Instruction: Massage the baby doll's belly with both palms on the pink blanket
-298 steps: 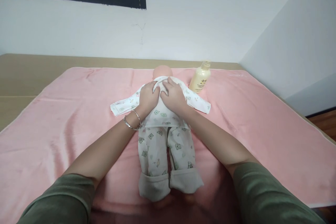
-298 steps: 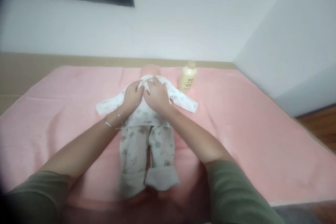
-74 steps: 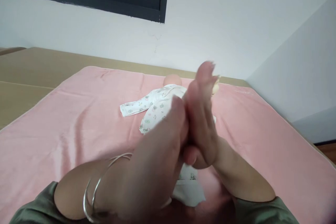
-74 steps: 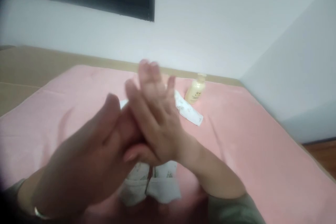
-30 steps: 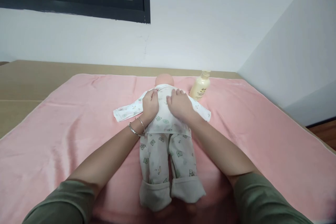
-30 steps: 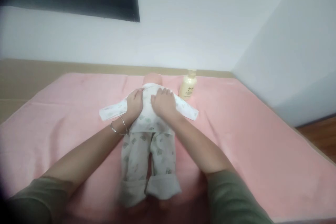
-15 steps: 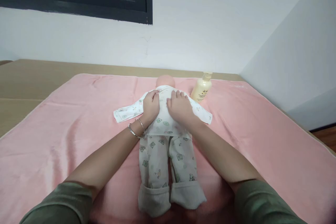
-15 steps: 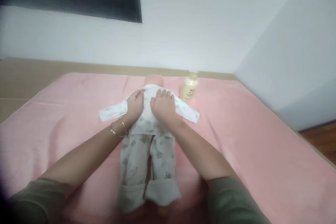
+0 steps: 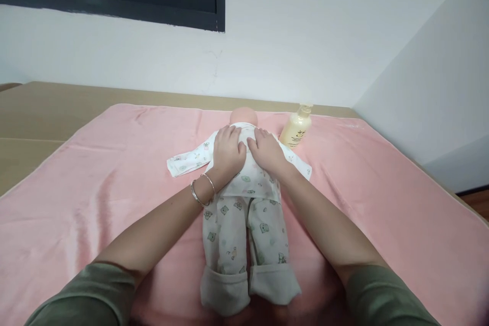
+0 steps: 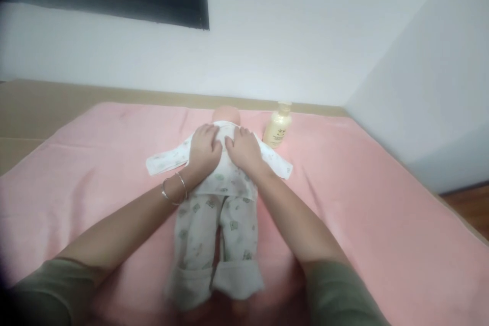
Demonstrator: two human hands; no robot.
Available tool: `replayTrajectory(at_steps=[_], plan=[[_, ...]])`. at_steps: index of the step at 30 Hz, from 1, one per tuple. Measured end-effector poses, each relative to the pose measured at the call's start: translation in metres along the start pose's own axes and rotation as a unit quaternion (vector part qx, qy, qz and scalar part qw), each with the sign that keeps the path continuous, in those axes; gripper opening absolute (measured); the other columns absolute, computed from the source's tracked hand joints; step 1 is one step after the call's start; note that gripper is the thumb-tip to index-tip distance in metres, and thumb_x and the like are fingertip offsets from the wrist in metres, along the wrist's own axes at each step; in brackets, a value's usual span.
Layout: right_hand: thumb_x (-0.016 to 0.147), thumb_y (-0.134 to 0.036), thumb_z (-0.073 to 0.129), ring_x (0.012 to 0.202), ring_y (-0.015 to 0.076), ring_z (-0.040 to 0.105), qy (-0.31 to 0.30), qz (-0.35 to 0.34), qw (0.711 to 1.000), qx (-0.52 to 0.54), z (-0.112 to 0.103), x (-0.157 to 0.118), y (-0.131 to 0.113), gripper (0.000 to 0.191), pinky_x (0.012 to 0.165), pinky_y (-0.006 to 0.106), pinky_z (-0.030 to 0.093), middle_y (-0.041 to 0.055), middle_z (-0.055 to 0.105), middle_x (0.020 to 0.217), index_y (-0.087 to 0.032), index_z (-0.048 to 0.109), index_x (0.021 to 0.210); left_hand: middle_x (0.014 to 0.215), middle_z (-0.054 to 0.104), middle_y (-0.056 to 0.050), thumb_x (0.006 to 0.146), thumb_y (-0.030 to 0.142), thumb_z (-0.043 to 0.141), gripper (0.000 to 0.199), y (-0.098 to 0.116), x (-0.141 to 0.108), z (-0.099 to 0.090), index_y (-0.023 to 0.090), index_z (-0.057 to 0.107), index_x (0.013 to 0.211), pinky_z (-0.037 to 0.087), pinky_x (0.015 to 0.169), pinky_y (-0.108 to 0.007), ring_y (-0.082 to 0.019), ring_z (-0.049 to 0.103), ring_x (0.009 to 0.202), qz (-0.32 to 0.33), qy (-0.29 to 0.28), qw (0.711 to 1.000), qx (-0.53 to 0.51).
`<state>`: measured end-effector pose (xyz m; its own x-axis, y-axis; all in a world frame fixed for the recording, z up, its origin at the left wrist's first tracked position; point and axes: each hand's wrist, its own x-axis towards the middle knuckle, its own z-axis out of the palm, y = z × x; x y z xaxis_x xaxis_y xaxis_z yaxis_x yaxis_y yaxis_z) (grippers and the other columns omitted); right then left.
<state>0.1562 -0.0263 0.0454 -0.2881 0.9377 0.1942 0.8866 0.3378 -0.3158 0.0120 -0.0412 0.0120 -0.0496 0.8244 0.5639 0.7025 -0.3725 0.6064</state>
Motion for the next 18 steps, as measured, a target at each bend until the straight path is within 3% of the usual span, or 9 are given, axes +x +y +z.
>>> replayTrajectory(at_steps=[4,7,10,14,18], plan=[[0.103,-0.031,0.032,0.146,0.0402,0.042,-0.005,-0.033,0.996,-0.088,-0.004,-0.025,-0.034,0.060,0.122,0.051,0.030,0.0328,0.048,0.151,0.009,0.045,0.145,0.127,0.070,-0.020,0.091,0.029,0.045,0.043,-0.011,0.016,-0.008,0.009,0.069,0.120,0.045,0.113,-0.050,-0.035,0.062,0.122,-0.084,-0.052,0.995,-0.022],[0.103,-0.029,0.029,0.143,0.0391,0.045,-0.032,-0.047,0.995,-0.084,-0.008,-0.026,-0.036,0.055,0.120,0.050,0.033,0.0304,0.052,0.148,0.004,0.051,0.141,0.124,0.073,-0.017,0.095,0.031,0.040,0.041,-0.010,0.023,-0.014,0.012,0.072,0.114,0.048,0.108,-0.044,-0.032,0.065,0.117,-0.106,-0.083,0.991,-0.009],[0.105,-0.039,0.028,0.142,0.0353,0.047,-0.047,-0.012,0.999,-0.016,-0.010,-0.010,-0.015,0.057,0.117,0.046,0.037,0.0262,0.051,0.151,-0.001,0.052,0.142,0.126,0.071,-0.018,0.097,0.023,0.036,0.042,0.006,0.015,-0.015,0.009,0.069,0.118,0.045,0.109,-0.043,-0.032,0.063,0.122,-0.055,-0.105,0.987,0.109],[0.104,-0.056,0.031,0.152,0.0334,0.036,-0.061,0.040,0.997,0.036,-0.010,0.010,0.015,0.069,0.125,0.049,0.024,0.0220,0.043,0.159,-0.007,0.047,0.148,0.124,0.067,-0.025,0.093,0.014,0.041,0.038,0.032,-0.004,-0.017,0.000,0.066,0.118,0.040,0.113,-0.047,-0.036,0.056,0.129,0.023,-0.144,0.951,0.273],[0.105,-0.049,0.027,0.151,0.0352,0.037,-0.057,0.025,0.998,-0.010,-0.009,0.000,0.001,0.066,0.125,0.053,0.022,0.0242,0.045,0.157,-0.004,0.045,0.150,0.113,0.070,-0.020,0.093,0.014,0.040,0.033,0.025,0.006,-0.021,0.008,0.070,0.105,0.046,0.106,-0.045,-0.033,0.061,0.119,0.028,-0.180,0.948,0.259]])
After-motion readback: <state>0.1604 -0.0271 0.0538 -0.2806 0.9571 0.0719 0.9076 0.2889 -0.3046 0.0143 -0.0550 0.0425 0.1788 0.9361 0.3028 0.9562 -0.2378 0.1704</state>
